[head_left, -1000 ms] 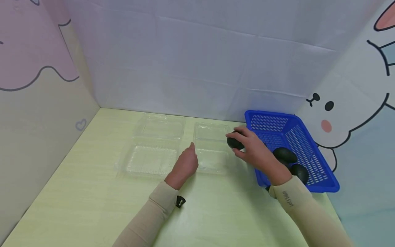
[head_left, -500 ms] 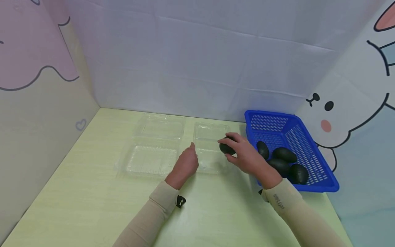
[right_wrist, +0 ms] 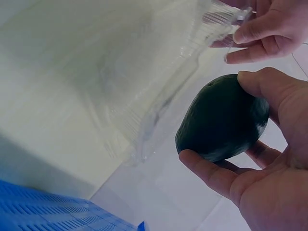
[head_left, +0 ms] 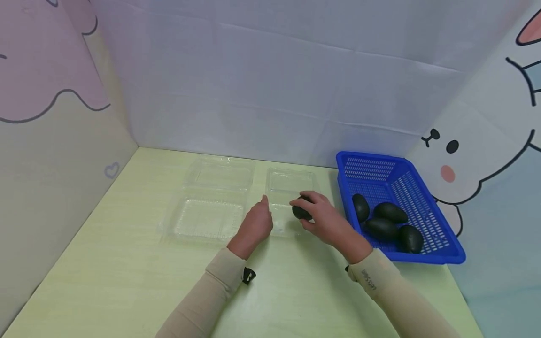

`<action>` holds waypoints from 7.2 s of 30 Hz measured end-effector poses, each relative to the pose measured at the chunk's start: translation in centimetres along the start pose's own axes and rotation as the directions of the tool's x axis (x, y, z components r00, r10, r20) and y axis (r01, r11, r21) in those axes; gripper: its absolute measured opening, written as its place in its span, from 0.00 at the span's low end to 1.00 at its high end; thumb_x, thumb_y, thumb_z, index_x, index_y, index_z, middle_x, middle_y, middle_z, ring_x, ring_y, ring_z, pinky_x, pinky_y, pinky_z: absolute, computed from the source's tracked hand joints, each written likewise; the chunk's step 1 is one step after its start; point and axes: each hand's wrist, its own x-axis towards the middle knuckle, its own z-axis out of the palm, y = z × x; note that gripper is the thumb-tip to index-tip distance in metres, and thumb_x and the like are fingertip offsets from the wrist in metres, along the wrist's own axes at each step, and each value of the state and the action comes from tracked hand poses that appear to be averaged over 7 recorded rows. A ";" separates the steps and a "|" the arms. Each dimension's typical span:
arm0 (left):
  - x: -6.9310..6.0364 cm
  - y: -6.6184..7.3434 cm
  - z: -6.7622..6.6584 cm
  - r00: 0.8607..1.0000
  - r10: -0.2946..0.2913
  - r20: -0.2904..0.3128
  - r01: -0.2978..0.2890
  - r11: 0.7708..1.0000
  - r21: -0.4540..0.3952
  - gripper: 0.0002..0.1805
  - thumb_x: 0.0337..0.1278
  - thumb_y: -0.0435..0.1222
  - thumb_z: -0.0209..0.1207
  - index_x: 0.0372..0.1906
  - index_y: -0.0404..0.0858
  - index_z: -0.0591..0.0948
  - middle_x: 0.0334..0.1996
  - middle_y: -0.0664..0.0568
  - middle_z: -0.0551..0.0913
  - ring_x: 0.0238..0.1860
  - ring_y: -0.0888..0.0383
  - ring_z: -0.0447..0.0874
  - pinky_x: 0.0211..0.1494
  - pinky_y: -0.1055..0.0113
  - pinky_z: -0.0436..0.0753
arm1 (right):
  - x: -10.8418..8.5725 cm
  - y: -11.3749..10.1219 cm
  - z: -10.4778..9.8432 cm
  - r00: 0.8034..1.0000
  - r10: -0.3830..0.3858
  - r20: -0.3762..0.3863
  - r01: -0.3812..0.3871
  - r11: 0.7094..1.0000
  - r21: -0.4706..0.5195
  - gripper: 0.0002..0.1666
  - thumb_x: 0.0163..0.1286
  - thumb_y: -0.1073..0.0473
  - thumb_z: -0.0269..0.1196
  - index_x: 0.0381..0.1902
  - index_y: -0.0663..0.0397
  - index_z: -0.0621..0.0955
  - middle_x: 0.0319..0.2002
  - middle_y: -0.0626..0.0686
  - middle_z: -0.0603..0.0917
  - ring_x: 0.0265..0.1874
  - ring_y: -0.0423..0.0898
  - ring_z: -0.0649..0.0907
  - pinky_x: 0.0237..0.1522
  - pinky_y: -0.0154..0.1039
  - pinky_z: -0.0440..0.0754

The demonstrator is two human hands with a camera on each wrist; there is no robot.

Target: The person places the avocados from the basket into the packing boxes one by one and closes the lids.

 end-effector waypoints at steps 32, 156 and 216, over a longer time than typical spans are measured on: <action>-0.2 -0.1 -0.1 1.000 0.024 -0.011 -0.024 1.000 0.000 0.30 0.78 0.30 0.50 0.76 0.20 0.57 0.60 0.30 0.78 0.59 0.41 0.81 0.60 0.51 0.81 | 0.2 1.3 2.3 0.996 0.074 0.050 -0.074 0.997 0.006 0.28 0.63 0.67 0.74 0.61 0.50 0.83 0.66 0.65 0.74 0.64 0.69 0.74 0.60 0.61 0.78; -0.2 -0.2 0.0 0.999 0.030 -0.039 -0.031 0.999 -0.029 0.29 0.77 0.29 0.50 0.75 0.19 0.59 0.59 0.29 0.79 0.58 0.39 0.81 0.58 0.50 0.82 | -5.3 7.0 -9.3 0.938 0.343 -0.039 -0.345 0.935 -0.079 0.40 0.69 0.61 0.71 0.76 0.56 0.69 0.72 0.72 0.64 0.69 0.75 0.63 0.64 0.76 0.63; -0.2 -0.5 -0.6 1.000 0.009 0.002 -0.009 0.998 -0.066 0.29 0.79 0.30 0.47 0.76 0.22 0.59 0.68 0.31 0.74 0.67 0.39 0.74 0.66 0.49 0.76 | -6.3 16.7 -10.2 0.725 0.597 0.345 -0.579 0.798 -0.164 0.38 0.73 0.62 0.66 0.75 0.67 0.66 0.70 0.83 0.59 0.68 0.82 0.59 0.63 0.77 0.61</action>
